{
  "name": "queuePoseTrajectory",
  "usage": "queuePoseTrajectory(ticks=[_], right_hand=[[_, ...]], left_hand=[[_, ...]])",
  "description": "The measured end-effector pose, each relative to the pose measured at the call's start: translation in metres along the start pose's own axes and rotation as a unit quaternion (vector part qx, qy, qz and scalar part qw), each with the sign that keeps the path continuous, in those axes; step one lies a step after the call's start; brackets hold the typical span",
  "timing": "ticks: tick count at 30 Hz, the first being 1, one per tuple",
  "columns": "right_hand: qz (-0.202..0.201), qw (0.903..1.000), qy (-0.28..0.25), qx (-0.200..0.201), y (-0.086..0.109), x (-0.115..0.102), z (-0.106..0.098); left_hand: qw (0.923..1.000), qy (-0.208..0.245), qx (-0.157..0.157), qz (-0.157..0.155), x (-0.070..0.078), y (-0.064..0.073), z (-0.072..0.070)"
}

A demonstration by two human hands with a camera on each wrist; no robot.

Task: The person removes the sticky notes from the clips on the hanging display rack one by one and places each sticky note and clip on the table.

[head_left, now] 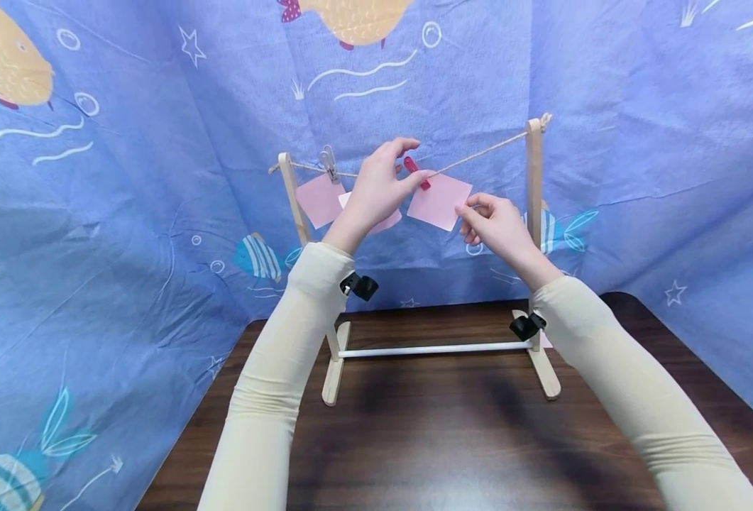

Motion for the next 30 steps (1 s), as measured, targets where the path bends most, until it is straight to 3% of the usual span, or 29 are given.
queuePoseTrajectory(ticks=[6,15,30], right_hand=[[0.008,0.9999,-0.007,-0.005,0.001,0.005,0.002],[0.023,0.9961,-0.085,-0.005,0.001,0.005,-0.003],[0.013,0.9968,-0.074,-0.028,0.001,0.002,0.0]], left_hand=[[0.9992,0.014,-0.034,-0.016,-0.004,0.001,0.009],[0.9949,0.092,-0.002,-0.042,-0.012,0.006,-0.003],[0.9918,0.115,0.027,-0.049,-0.014,0.015,-0.01]])
Point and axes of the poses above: each hand's wrist, its own y-axis away from the middle knuckle, its own z-axis out of the palm, x = y × z, the point moved 10 cm from there along -y, towards the middle knuckle, and after that the axes turned 14 degrees about -y, right-handed, at the moved point
